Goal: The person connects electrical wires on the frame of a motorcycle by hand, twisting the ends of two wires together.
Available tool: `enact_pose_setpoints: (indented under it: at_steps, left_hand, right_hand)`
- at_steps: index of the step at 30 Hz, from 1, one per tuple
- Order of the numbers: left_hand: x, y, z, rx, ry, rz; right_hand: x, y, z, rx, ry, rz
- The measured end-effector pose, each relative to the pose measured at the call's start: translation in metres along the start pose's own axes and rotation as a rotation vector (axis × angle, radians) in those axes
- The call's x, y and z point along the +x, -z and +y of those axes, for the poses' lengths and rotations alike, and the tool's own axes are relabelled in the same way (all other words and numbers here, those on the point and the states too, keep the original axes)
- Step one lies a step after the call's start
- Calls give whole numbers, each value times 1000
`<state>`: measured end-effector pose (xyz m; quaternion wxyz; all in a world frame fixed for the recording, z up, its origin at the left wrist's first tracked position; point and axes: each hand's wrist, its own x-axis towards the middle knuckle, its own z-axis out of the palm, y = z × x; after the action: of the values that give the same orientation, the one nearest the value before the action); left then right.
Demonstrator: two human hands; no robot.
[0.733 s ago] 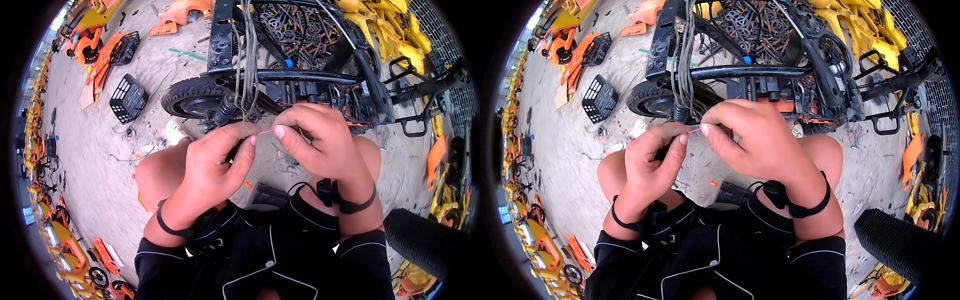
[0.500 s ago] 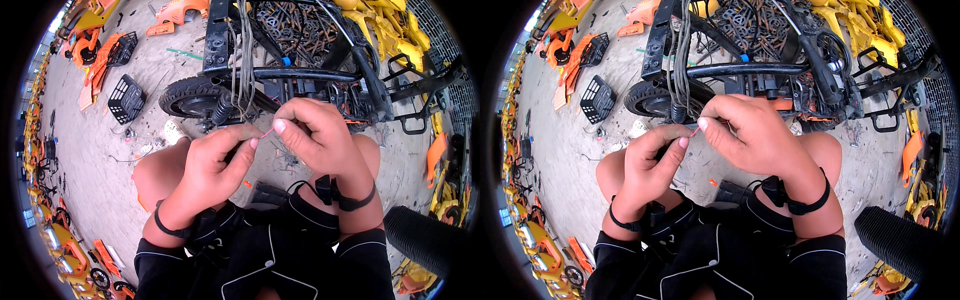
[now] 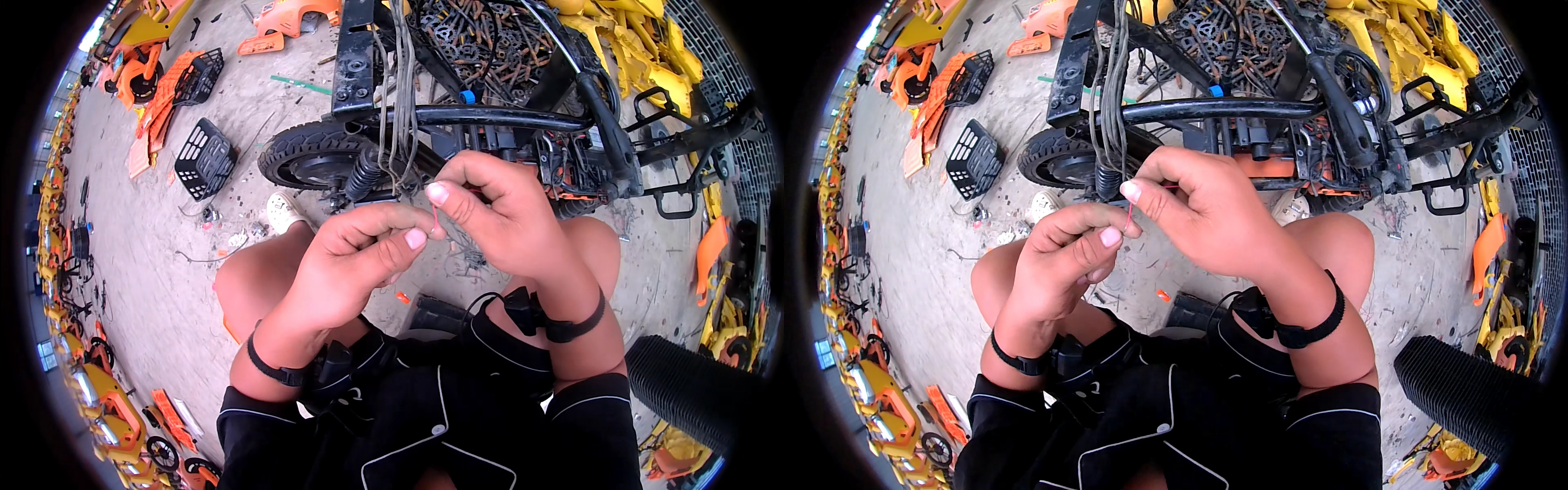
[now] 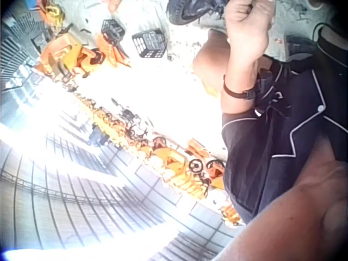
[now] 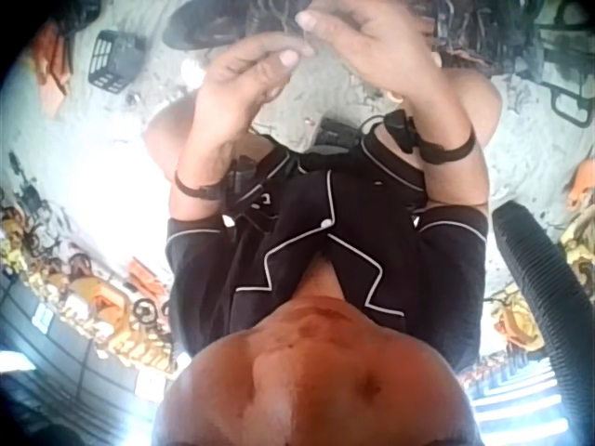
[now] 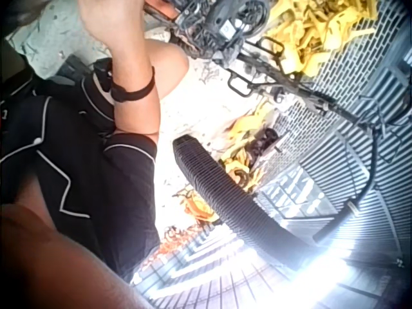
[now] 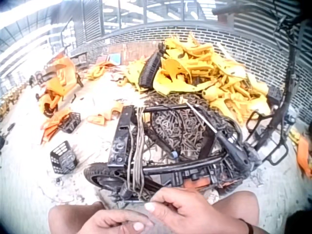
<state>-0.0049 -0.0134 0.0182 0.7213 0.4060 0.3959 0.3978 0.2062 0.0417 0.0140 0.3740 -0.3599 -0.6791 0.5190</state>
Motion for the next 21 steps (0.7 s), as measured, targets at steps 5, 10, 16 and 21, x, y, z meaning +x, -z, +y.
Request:
enact_pose_setpoints:
  at_steps: [5, 10, 16, 21]
  left_hand:
    - [3, 2, -5, -80, -11, 28]
    - [2, 1, -4, -94, -5, 93]
    - [2, -7, -3, -2, -26, 208]
    - [-1, -1, -5, -7, -62, 194]
  right_hand:
    - [5, -3, 9, 355, -367, -163]
    - [5, -10, 10, 436, -417, -109]
    - [8, -5, 0, -492, 394, 384]
    - [-6, -8, -18, -695, 526, 258]
